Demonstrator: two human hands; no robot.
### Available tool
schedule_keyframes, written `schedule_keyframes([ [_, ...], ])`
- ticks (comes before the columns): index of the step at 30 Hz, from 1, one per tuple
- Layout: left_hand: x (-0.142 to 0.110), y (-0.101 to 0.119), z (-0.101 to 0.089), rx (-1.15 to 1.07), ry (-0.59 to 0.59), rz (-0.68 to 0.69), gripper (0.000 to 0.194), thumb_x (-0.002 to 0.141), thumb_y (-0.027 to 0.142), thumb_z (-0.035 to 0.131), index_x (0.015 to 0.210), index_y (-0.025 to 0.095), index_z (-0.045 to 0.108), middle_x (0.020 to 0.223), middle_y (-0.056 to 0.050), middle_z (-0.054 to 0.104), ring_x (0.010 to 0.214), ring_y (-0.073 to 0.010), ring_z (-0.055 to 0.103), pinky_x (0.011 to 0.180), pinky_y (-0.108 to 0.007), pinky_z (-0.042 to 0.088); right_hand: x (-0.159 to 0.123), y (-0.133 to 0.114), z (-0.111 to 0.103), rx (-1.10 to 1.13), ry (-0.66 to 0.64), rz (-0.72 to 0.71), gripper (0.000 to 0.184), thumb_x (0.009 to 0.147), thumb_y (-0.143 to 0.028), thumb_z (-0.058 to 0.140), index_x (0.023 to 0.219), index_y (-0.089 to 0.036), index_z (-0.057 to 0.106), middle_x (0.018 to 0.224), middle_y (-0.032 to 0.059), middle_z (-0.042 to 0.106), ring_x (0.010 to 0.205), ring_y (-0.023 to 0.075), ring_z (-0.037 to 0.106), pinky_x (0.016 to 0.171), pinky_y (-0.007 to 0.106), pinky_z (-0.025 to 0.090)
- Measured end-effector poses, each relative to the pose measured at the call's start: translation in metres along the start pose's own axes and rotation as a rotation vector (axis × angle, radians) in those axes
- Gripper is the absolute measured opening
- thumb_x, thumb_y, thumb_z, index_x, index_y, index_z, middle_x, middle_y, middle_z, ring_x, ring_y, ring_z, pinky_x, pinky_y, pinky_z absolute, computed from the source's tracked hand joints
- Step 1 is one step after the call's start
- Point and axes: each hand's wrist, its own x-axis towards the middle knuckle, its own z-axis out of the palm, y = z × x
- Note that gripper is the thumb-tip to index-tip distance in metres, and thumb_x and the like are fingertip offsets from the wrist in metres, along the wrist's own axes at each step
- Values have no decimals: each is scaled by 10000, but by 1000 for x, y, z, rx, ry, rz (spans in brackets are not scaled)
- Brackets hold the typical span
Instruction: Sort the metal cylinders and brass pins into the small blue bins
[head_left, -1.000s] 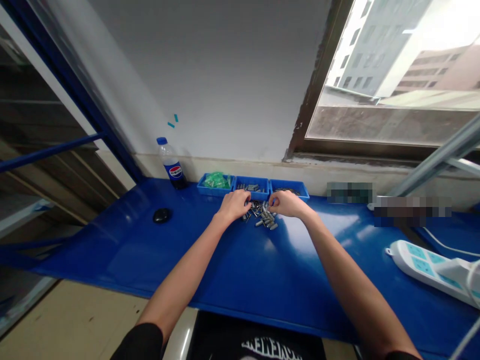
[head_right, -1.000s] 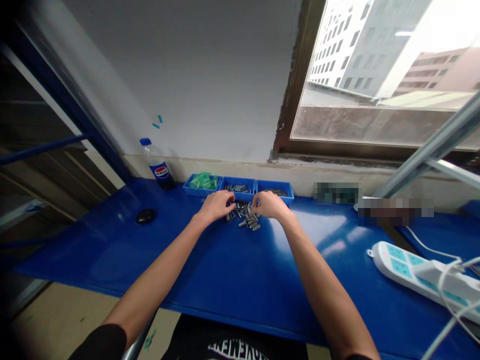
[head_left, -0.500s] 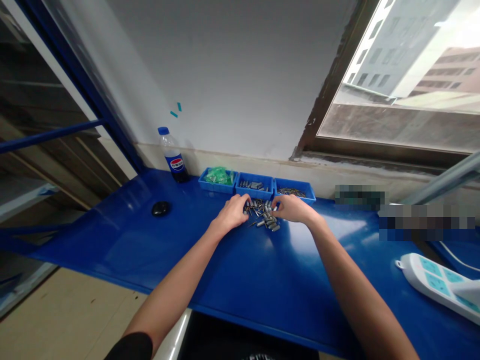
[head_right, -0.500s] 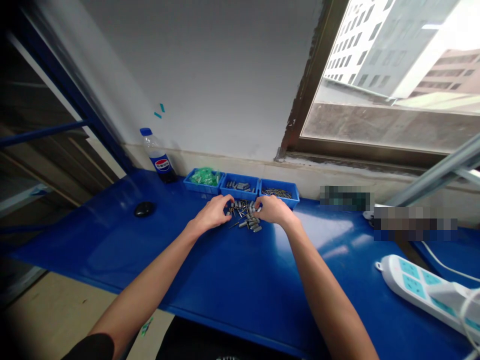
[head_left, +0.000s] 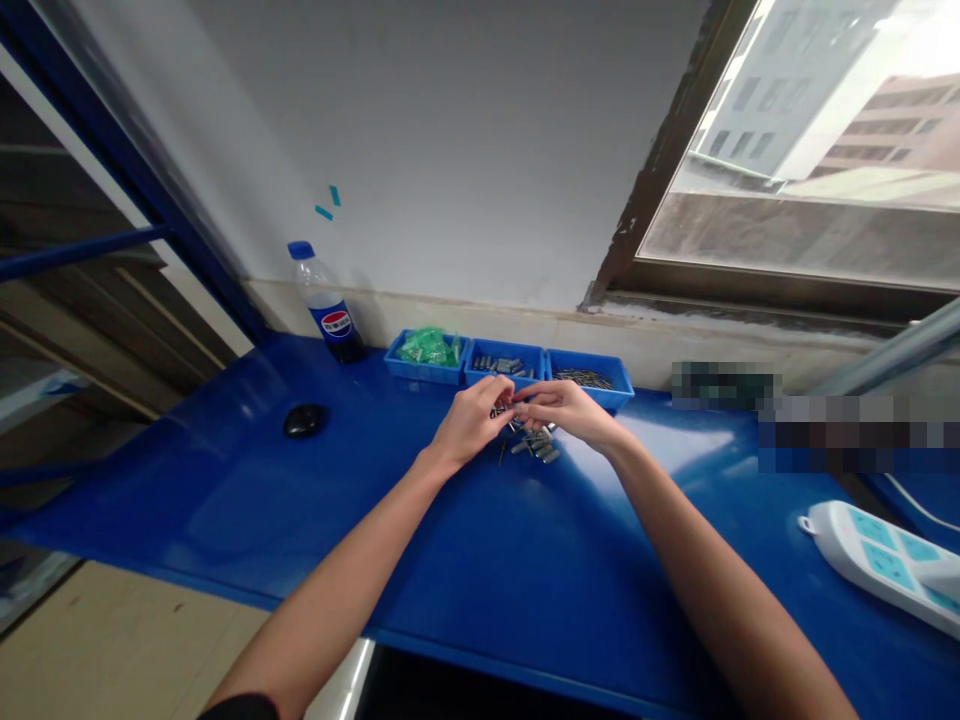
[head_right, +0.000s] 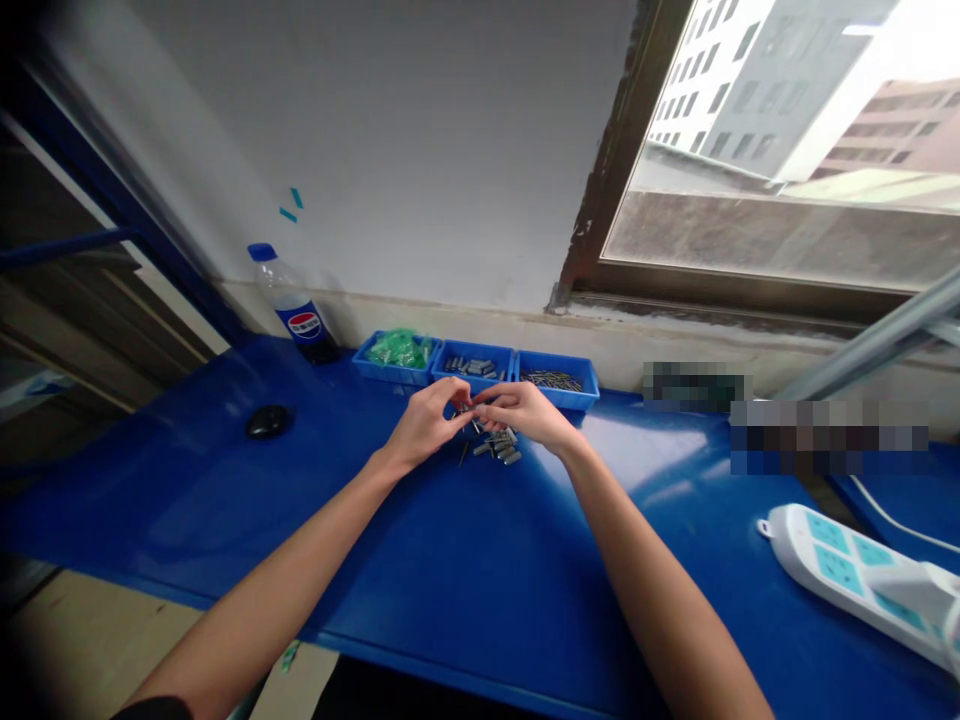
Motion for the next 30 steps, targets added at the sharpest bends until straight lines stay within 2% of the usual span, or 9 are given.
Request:
schedule_keyframes([
  [3,-2,-1,2,41,24,36,157,943,224,722,1046,207,605,967,-16,673,907,-168,673,837,-283,544,3,6,1,33,82,-14,393,760,-464,867,992,-153,804,753,62,780,644,165,692,660,298,575],
  [6,-1,-5,-1,86,28,-15,186,960,231,694,1136,195,644,1092,-58,714,1018,-200,698,927,-328,567,8,11,-2,32,226,-58,379,757,-434,861,1004,-152,808,741,58,774,671,189,714,698,332,594],
  [9,0,-13,-3,181,-91,-84,170,994,196,604,1124,178,712,1187,-86,747,1138,-248,698,1043,-405,553,13,13,-5,54,342,-121,421,767,-360,841,1140,-174,780,969,90,818,906,234,774,890,390,609],
  [12,-1,-20,-2,242,-232,-132,207,994,193,583,1091,177,765,1210,-87,768,1183,-273,697,1090,-440,538,15,12,-6,72,370,-136,494,782,-301,801,1258,-192,728,1191,117,793,1086,256,758,1005,431,584],
  [16,-2,-22,-1,234,-275,-224,231,959,171,613,1128,187,770,1207,-91,776,1137,-265,725,1059,-414,557,11,6,-5,38,346,-128,394,824,-281,728,1206,-185,727,1176,122,791,1018,247,768,914,414,612],
  [21,-2,-22,1,241,-220,-316,214,919,161,653,1101,206,756,1125,-92,784,1038,-269,736,980,-400,574,6,0,-3,15,321,-114,325,853,-324,719,1147,-184,733,1122,113,797,922,221,773,837,366,608],
  [25,-2,-23,4,205,-193,-332,235,902,146,663,1110,218,746,1096,-80,778,999,-260,730,965,-394,574,7,1,-1,14,296,-91,323,852,-348,731,1131,-185,735,1107,111,800,889,216,775,803,346,597],
  [27,-2,-22,3,185,-133,-328,255,897,132,657,1126,209,738,1135,-83,769,1035,-261,724,993,-406,568,7,2,-1,18,295,-82,313,849,-342,731,1120,-185,736,1090,108,803,875,217,774,789,343,590],
  [30,1,-17,1,117,28,-305,213,896,133,656,1082,185,745,1138,-87,753,1017,-238,724,991,-396,580,7,2,-2,18,300,-76,290,853,-331,725,1102,-183,740,1026,98,808,853,215,769,769,335,576],
])
